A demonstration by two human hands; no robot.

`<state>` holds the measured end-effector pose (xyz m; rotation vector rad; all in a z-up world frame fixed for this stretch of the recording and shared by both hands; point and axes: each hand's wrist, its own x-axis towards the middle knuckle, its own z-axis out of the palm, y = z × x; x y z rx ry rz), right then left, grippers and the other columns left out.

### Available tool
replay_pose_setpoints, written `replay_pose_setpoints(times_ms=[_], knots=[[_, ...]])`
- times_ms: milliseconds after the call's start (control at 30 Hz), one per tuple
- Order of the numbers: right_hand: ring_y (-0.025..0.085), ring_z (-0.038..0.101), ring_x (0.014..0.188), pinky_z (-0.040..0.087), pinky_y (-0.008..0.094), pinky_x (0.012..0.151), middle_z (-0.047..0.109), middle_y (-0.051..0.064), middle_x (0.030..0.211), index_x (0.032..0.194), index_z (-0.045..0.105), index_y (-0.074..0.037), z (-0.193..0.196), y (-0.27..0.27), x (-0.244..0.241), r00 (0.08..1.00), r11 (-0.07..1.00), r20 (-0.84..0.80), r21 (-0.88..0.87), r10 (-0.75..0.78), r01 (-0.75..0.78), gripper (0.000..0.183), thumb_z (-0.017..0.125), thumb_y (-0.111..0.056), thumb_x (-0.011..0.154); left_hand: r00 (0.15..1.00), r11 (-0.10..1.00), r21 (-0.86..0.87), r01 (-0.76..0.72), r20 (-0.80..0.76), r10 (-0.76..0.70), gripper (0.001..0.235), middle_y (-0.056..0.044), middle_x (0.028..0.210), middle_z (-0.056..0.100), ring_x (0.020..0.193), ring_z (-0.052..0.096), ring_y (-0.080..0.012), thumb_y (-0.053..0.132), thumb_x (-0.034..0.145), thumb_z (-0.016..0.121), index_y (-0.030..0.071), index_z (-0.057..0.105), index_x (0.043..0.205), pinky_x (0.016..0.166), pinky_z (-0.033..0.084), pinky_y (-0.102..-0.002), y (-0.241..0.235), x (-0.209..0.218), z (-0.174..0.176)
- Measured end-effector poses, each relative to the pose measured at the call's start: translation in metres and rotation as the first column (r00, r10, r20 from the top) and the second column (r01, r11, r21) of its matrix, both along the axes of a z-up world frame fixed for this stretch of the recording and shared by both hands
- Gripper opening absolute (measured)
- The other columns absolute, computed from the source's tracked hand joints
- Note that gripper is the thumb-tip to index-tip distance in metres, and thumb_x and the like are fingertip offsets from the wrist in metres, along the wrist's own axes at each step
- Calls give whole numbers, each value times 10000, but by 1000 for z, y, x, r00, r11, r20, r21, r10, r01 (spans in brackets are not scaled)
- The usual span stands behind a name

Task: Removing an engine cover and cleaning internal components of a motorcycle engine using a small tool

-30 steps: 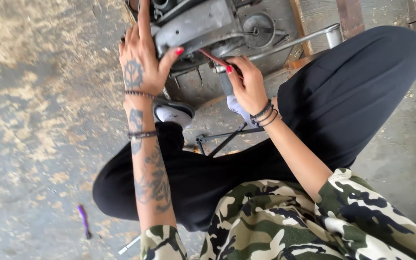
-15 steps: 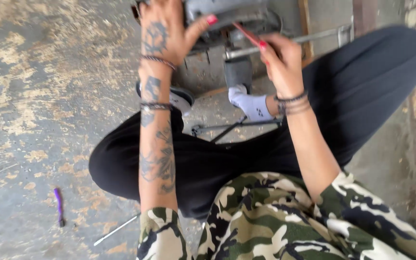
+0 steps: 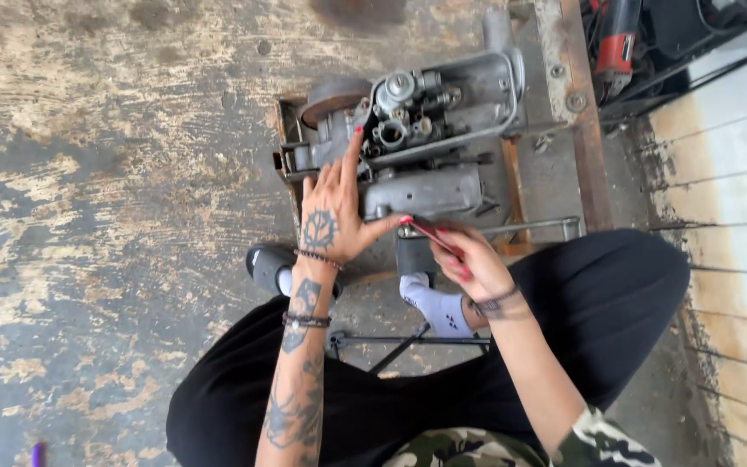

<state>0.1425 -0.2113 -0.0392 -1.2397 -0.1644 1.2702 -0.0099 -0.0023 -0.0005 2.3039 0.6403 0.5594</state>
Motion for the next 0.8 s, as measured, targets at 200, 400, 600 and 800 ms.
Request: replay_pose_setpoints(times_ms=[200,400,600,800], knots=[[17,233,304,229,137,243,216,-70,512,1166,646,-28,-42,-16,20,975,996,-204,14,-84,88,243,542,-122,968,1000,999,-34,7,-22,-8,1361,-124,1246,658,1103,622,-306,889,649,678,153,147,1664,974,423,-467,8,9,-13],[4,244,330,252,136,264,239,-72,515,1232,593,53,6,-39,5,994,983,-59,151,-93,101,324,511,-148,991,1000,999,-43,-3,-13,3,1406,-117,1224,660,1101,621,-301,903,625,714,151,137,1664,979,425,-467,8,7,-8],[134,485,414,427,235,364,452,75,591,1209,552,27,33,-121,11,971,993,236,122,-33,4,300,520,-170,984,1000,1000,-10,-27,-5,27,1407,-93,1253,648,1099,608,-256,912,627,701,137,146,1662,982,418,-426,3,9,-14],[305,665,707,526,374,703,692,97,795,1235,713,-126,94,-69,47,94,921,918,-389,385,31,240,593,-168,1031,1000,1000,-9,-15,-4,15,1372,-119,1293,647,1111,611,-271,918,679,662,114,140,1660,994,415,-432,4,7,-7]])
